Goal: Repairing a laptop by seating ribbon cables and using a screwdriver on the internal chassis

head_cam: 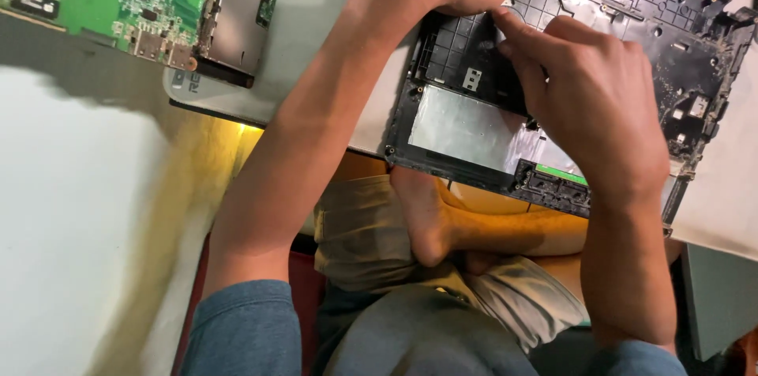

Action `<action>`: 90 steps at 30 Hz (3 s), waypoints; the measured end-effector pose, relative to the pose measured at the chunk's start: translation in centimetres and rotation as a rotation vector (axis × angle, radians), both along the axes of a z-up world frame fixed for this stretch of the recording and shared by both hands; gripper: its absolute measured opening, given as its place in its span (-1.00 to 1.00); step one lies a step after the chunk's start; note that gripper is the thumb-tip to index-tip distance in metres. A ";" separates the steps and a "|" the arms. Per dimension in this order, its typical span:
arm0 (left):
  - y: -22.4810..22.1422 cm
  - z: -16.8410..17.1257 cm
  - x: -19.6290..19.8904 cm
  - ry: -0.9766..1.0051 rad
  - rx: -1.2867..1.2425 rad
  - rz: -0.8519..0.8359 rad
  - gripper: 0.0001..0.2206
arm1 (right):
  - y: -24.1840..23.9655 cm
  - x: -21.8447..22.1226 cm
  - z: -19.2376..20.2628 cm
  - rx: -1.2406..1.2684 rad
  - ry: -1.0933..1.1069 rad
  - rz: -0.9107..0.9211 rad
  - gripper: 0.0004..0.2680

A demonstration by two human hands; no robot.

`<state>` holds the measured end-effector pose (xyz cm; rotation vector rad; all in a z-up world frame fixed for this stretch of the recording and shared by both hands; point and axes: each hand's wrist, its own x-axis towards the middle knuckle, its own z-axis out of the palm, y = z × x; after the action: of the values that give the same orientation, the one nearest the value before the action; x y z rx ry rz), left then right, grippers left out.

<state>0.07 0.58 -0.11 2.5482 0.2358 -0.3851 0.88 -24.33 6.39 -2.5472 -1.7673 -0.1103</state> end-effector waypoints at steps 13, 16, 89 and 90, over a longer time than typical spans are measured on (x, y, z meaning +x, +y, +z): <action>0.3 1.4 -0.8 -0.075 -0.052 0.004 -0.62 | -0.3 0.0 0.4 0.014 0.081 0.047 -0.71; 0.3 0.8 -0.5 -0.101 -0.053 -0.010 -0.60 | 0.1 1.4 0.1 0.012 0.028 0.025 -0.71; 0.2 1.6 -0.6 -0.141 -0.132 -0.040 -0.51 | 0.3 -0.6 3.7 -0.376 -0.005 0.030 -0.56; 0.2 1.8 -0.7 -0.128 -0.138 -0.035 -0.48 | 0.2 -0.5 3.0 -0.295 0.005 0.056 -0.57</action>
<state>-0.64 0.82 1.67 2.4325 0.1122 -0.2414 0.34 -24.12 9.38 -2.6801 -1.9844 0.1716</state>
